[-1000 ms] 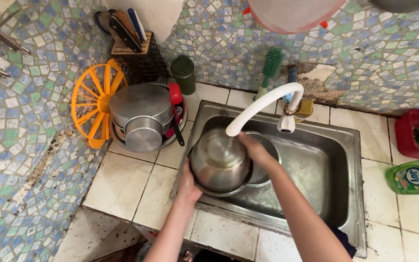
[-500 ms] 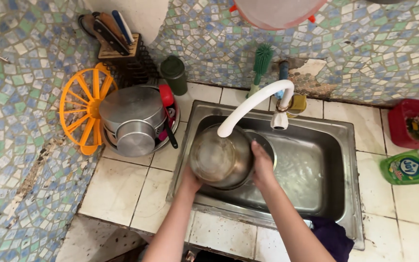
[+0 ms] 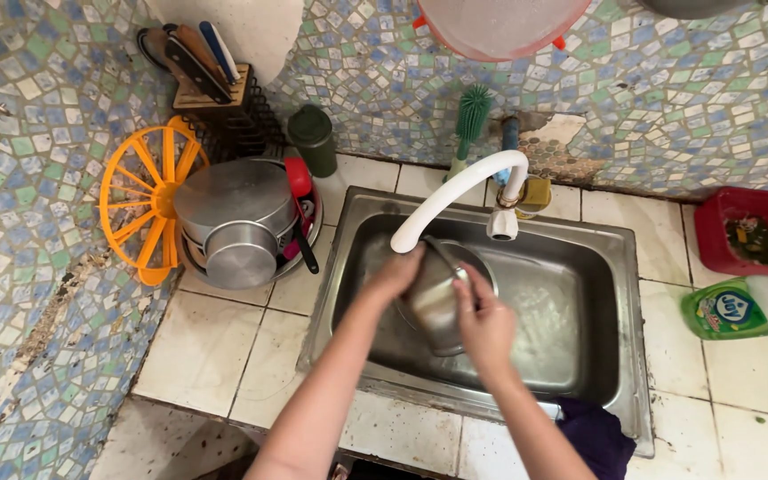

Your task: The person washes stainless steel bowls and a pot in a small kitchen sink, rinsing each item under the running faucet and placing cleaned items on the adjacent rack. They then apply dish soap, scrub the empty sink basin with a purple cloth, rinse it, and wipe the surrounding counter.

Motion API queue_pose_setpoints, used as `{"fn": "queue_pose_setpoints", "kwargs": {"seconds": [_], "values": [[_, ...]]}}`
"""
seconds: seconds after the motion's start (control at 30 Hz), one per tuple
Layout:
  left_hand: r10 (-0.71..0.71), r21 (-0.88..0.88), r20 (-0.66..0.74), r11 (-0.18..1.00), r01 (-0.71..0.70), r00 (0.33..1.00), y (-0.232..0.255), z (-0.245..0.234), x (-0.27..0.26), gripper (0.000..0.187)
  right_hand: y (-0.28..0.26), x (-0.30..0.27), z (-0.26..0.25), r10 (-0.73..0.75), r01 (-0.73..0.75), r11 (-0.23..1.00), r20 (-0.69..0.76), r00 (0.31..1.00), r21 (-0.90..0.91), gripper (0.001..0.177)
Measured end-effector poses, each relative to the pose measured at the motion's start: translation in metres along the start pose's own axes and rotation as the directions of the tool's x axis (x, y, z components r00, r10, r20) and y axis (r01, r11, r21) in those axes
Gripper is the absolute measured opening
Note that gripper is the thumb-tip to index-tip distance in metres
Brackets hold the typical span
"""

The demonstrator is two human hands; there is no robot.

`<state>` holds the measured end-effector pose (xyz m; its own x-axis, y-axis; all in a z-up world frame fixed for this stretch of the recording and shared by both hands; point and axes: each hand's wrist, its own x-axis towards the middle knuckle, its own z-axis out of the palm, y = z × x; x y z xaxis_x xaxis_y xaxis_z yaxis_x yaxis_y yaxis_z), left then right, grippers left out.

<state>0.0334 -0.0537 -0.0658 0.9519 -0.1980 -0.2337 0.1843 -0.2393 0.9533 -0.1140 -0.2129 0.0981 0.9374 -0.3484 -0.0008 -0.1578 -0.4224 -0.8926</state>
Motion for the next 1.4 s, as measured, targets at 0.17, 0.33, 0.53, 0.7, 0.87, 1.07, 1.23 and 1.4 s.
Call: {"fn": "queue_pose_setpoints", "kwargs": {"seconds": [0.17,0.33,0.53,0.7,0.87,1.07,1.23,1.4], "values": [[0.147,0.711,-0.176,0.703,0.022,0.973,0.138,0.023,-0.093,0.049,0.023,0.017,0.019,-0.025,0.024,0.996,0.015,1.000,0.081,0.042],[0.605,0.821,0.013,0.448,-0.354,0.796,0.125,-0.015,-0.096,0.047,0.069,0.047,0.024,0.012,-0.069,0.853,0.113,0.993,0.517,0.040],[-0.032,-0.167,-0.105,0.986,0.014,0.994,0.060,-0.054,-0.080,0.054,0.083,0.053,0.021,0.198,-0.334,0.473,0.271,0.942,0.815,0.042],[0.149,-0.428,-0.401,0.842,-0.328,0.904,0.051,-0.040,-0.114,0.054,0.068,0.038,0.037,0.252,-0.480,0.280,0.419,0.873,0.831,0.048],[0.116,-0.300,-0.622,0.878,-0.372,0.775,0.037,-0.033,-0.124,0.054,0.094,0.044,0.076,0.231,-0.533,0.150,0.495,0.837,0.832,0.054],[-0.271,-0.657,-0.458,0.745,-0.117,0.846,0.033,-0.030,-0.122,0.071,0.064,0.054,0.052,0.178,-0.285,0.436,0.229,0.957,0.853,0.050],[-0.446,-0.782,0.253,0.429,0.453,0.858,0.057,-0.039,-0.103,0.095,0.025,0.043,0.011,-0.177,0.107,0.782,0.055,0.983,0.614,0.043],[-0.265,-0.647,0.065,0.722,0.243,0.962,0.074,-0.039,-0.079,0.096,-0.017,0.016,-0.006,-0.559,0.605,0.779,0.258,0.788,-0.164,0.033]]}}
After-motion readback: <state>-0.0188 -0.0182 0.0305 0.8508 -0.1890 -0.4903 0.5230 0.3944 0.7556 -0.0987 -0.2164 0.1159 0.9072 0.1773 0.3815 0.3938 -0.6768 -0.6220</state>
